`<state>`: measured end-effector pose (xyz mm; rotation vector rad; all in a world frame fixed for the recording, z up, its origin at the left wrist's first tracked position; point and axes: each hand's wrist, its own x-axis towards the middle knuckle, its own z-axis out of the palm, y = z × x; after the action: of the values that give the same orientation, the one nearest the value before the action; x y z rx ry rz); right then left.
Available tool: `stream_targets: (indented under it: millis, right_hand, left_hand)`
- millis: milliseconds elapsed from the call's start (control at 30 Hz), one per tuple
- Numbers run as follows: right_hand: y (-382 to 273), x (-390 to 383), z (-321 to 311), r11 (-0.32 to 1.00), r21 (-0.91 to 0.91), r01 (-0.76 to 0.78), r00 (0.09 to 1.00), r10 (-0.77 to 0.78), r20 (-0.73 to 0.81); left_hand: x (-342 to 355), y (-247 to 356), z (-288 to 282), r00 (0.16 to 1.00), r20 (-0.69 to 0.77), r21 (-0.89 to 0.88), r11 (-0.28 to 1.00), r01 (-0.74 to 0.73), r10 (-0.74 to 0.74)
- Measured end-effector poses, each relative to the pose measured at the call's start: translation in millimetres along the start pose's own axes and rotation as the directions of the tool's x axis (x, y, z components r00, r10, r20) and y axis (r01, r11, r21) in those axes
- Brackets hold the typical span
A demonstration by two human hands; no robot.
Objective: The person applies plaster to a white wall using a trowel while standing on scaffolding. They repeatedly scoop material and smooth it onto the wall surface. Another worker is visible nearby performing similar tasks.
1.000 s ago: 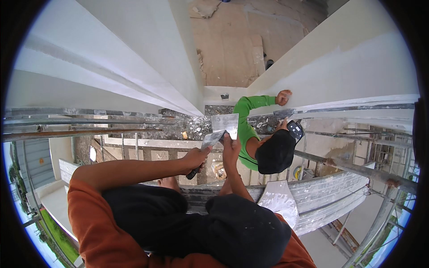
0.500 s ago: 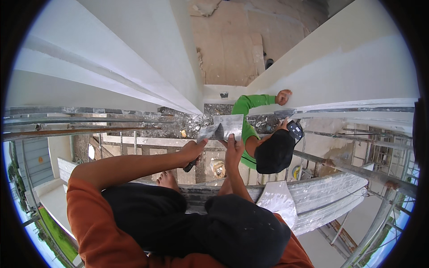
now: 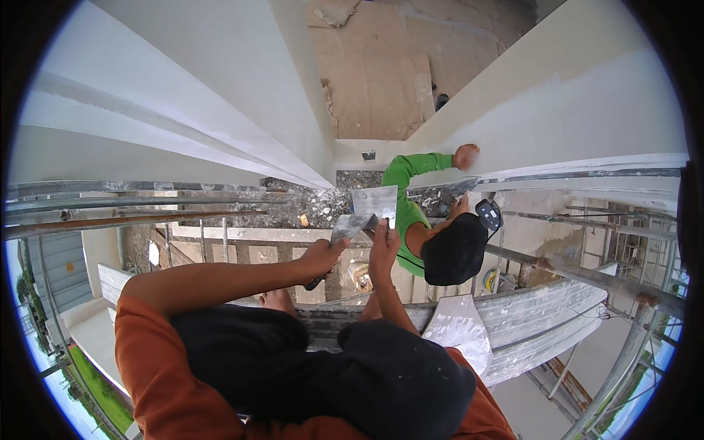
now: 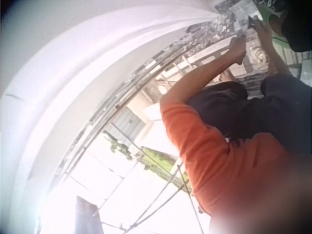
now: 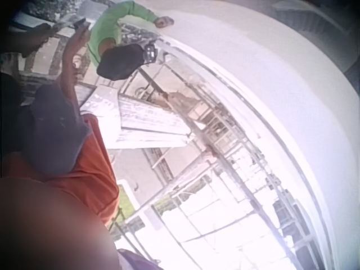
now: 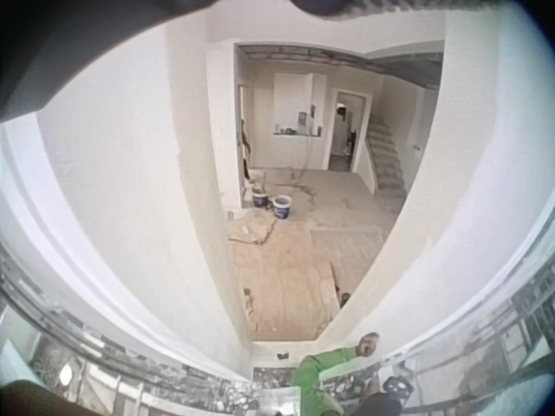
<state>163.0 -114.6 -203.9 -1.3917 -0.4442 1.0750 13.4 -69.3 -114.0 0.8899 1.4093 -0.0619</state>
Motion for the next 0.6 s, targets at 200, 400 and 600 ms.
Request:
stream_targets:
  millis: [200,400,600]
  right_hand:
    - [14,3,-9,0.998,-0.056,0.026,1.000,-0.027,-0.005]
    - [-10,-7,12,0.997,-0.011,0.073,0.997,-0.073,-0.001]
    - [7,-7,4,0.995,-0.080,0.063,0.998,-0.063,0.004]
  left_hand:
    - [5,-5,-2,0.996,0.084,0.017,1.000,-0.001,-0.001]
    - [7,19,-10,0.996,0.084,-0.006,1.000,-0.003,0.004]
    - [9,16,-10,0.992,0.123,0.008,1.000,0.016,-0.017]
